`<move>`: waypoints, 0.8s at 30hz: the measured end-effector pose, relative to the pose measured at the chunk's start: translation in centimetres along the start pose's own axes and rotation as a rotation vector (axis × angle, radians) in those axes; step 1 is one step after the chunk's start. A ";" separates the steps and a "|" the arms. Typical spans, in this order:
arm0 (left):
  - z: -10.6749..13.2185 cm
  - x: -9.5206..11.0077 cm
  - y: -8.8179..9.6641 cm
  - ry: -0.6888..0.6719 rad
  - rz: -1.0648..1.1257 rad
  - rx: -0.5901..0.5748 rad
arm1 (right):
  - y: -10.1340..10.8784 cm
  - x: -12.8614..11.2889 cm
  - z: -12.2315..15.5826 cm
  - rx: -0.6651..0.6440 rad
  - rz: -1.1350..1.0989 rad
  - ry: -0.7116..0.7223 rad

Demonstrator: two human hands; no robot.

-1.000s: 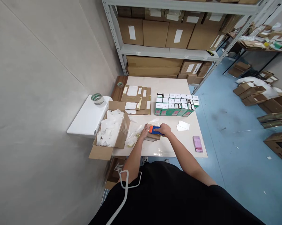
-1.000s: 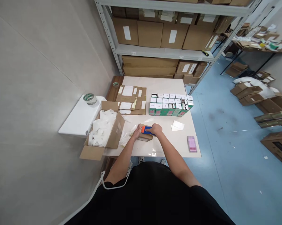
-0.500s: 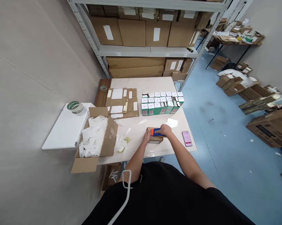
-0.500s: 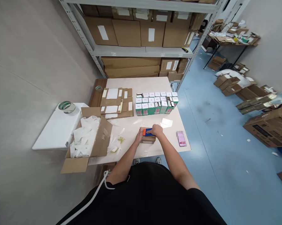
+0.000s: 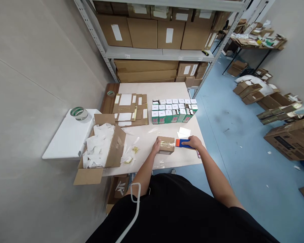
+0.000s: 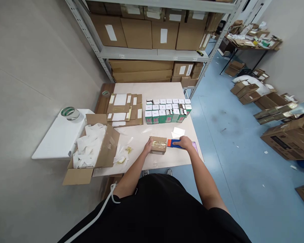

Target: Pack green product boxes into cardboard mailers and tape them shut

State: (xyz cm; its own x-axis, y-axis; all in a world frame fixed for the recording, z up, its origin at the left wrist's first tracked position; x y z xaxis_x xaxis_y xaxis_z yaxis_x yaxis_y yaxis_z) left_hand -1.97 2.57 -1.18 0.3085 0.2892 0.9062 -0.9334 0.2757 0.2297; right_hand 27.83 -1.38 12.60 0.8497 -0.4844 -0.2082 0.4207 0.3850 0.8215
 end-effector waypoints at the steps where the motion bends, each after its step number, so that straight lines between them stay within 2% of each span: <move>1: -0.1 0.0 0.0 0.003 0.012 0.001 | 0.0 0.9 -0.1 0.008 0.002 -0.018; 6: -0.1 -0.1 0.3 -0.006 0.009 -0.019 | -1.7 3.9 -0.4 -0.025 -0.082 -0.042; 10: 0.0 0.0 0.2 -0.006 0.035 0.002 | -2.6 4.5 -0.4 -0.018 -0.142 -0.039; 14: -0.1 0.3 0.4 -0.026 0.144 -0.001 | -4.3 3.2 -0.4 0.007 -0.183 -0.020; 17: -0.4 0.1 1.5 -0.026 0.200 0.003 | -5.8 2.1 -0.2 0.003 -0.283 -0.012; 21: -0.7 -1.1 4.2 0.020 0.208 0.007 | -7.1 0.1 0.2 0.015 -0.372 0.038; 24: -1.0 -2.0 7.1 0.011 0.085 0.072 | -7.8 -2.8 0.2 0.021 -0.417 0.105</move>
State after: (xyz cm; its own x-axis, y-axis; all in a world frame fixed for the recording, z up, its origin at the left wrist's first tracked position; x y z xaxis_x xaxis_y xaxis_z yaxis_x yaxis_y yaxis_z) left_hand -9.02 4.86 -1.70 0.2291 0.3194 0.9195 -0.9670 0.1828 0.1774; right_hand 22.11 -3.20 6.92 0.6364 -0.5122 -0.5767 0.7294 0.1566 0.6659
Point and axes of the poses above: each hand's wrist, its own z-axis away from the middle knuckle, its own y-axis out of the back of the hand, x = y × z, the point moved 4 cm from there along -z, towards the middle knuckle, and after that the axes turned 6 degrees about -y, right-handed, at the moved point
